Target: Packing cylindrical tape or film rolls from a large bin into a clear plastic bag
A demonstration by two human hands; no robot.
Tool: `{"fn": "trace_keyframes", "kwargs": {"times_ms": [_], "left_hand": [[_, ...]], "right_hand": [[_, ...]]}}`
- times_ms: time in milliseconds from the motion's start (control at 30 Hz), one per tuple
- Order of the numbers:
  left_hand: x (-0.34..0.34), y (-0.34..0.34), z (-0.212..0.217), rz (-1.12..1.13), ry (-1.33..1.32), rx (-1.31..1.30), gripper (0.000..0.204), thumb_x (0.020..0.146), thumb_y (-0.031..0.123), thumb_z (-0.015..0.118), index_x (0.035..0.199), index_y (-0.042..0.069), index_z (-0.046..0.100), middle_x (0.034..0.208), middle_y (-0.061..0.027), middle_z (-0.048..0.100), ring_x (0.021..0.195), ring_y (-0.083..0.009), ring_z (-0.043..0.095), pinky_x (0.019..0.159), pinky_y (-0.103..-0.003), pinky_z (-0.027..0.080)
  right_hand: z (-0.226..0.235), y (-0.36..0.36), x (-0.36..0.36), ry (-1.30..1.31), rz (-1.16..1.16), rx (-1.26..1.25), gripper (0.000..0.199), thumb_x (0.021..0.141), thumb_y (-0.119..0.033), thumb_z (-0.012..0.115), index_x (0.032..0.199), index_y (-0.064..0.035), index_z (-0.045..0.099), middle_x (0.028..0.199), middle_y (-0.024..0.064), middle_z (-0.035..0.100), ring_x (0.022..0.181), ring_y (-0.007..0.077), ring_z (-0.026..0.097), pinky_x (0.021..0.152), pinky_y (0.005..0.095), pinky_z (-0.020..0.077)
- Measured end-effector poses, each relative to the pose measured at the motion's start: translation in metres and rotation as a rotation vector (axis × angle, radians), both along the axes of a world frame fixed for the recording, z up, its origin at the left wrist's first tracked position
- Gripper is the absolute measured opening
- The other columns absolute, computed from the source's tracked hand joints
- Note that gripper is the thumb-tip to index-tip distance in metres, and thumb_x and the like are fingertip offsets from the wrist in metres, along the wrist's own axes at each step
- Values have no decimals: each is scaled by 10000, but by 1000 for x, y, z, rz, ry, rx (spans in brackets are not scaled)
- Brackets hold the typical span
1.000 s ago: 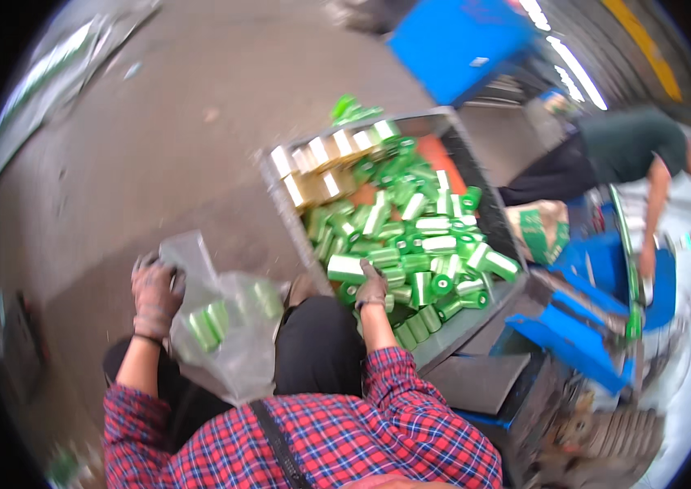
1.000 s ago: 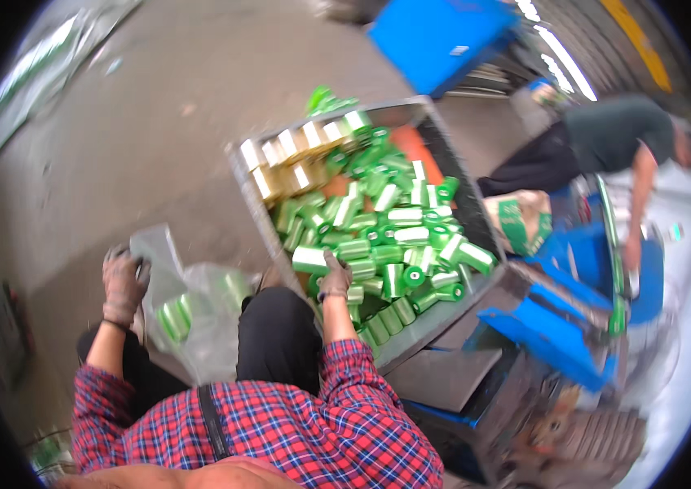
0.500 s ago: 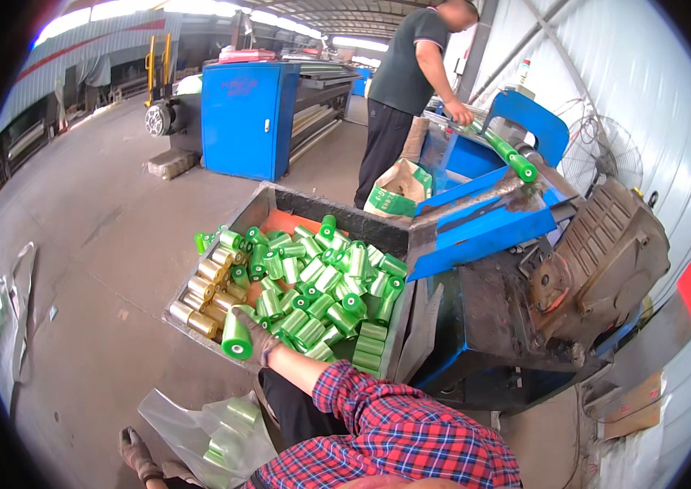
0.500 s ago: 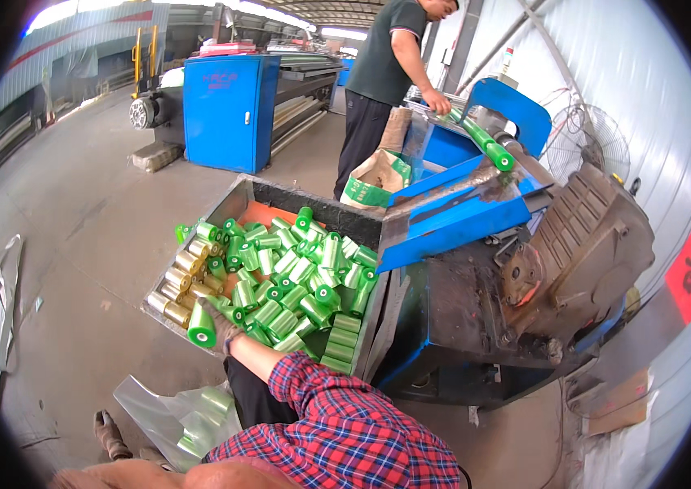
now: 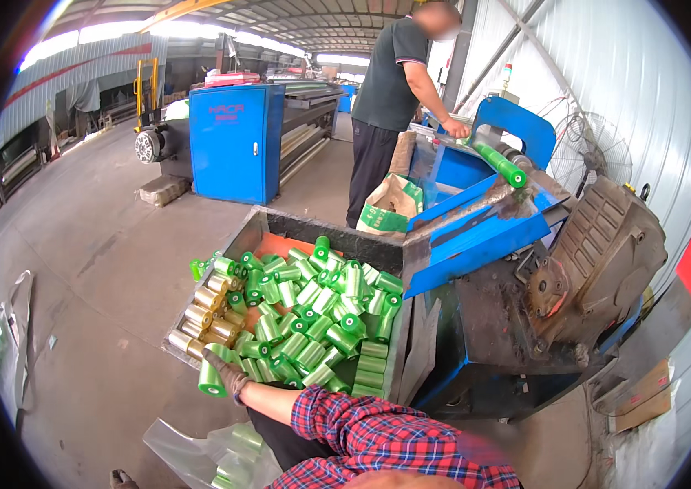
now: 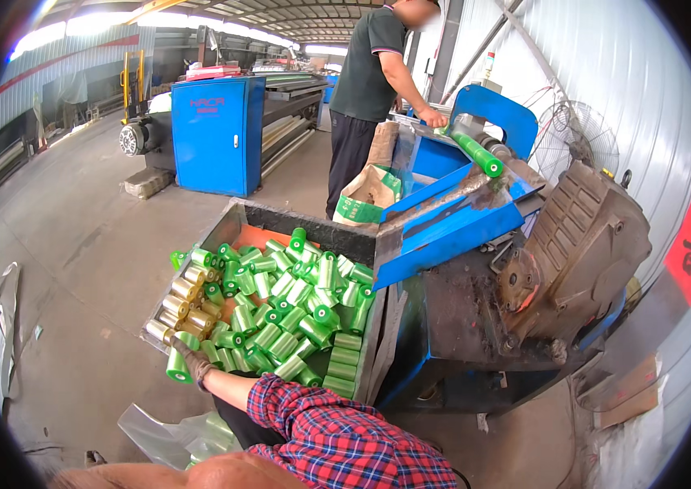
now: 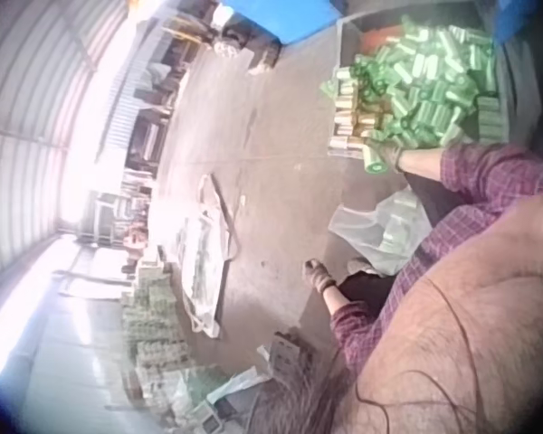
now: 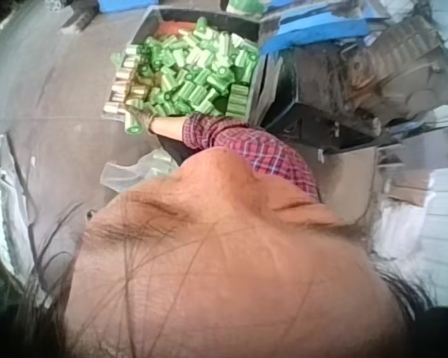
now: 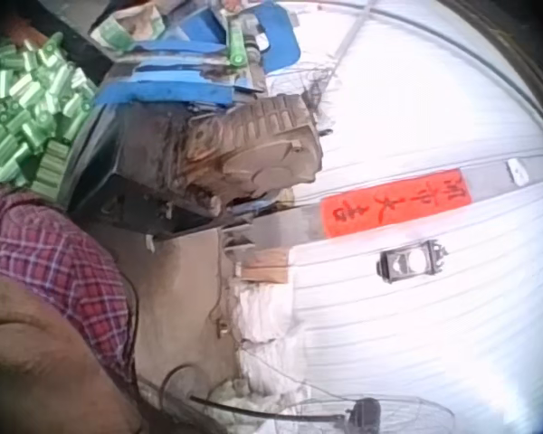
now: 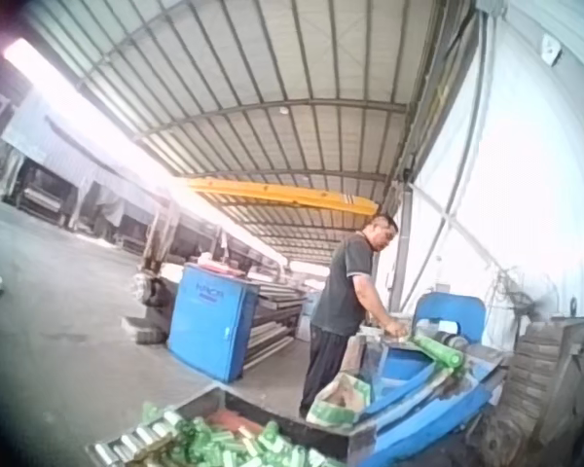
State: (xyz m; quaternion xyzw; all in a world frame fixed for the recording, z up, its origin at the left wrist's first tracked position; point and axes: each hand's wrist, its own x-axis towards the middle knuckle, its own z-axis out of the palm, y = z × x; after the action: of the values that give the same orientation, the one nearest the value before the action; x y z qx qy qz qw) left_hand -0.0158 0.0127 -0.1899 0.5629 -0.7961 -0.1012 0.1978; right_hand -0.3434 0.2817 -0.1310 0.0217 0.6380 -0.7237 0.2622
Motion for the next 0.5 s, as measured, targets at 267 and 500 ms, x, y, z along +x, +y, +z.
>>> {"fn": "trace_keyframes", "kwargs": {"times_ms": [267, 500], "left_hand": [[19, -115, -128, -184, 279, 205, 189, 844, 167, 503, 908, 6, 579, 829, -106, 612, 730, -190, 526, 684, -298, 435], [-9, -131, -161, -237, 452, 236, 114, 860, 110, 506, 847, 5, 546, 720, -42, 554, 639, -122, 467, 567, -260, 395]], "right_hand": [[-98, -59, -39, -133, 58, -267, 753, 620, -553, 704, 1144, -52, 500, 1036, 102, 583, 932, 204, 567, 820, 322, 433], [-169, -52, -75, 62, -5, -658, 670, 622, -515, 724, 1082, -63, 542, 965, 78, 603, 848, 191, 588, 757, 312, 458]]}}
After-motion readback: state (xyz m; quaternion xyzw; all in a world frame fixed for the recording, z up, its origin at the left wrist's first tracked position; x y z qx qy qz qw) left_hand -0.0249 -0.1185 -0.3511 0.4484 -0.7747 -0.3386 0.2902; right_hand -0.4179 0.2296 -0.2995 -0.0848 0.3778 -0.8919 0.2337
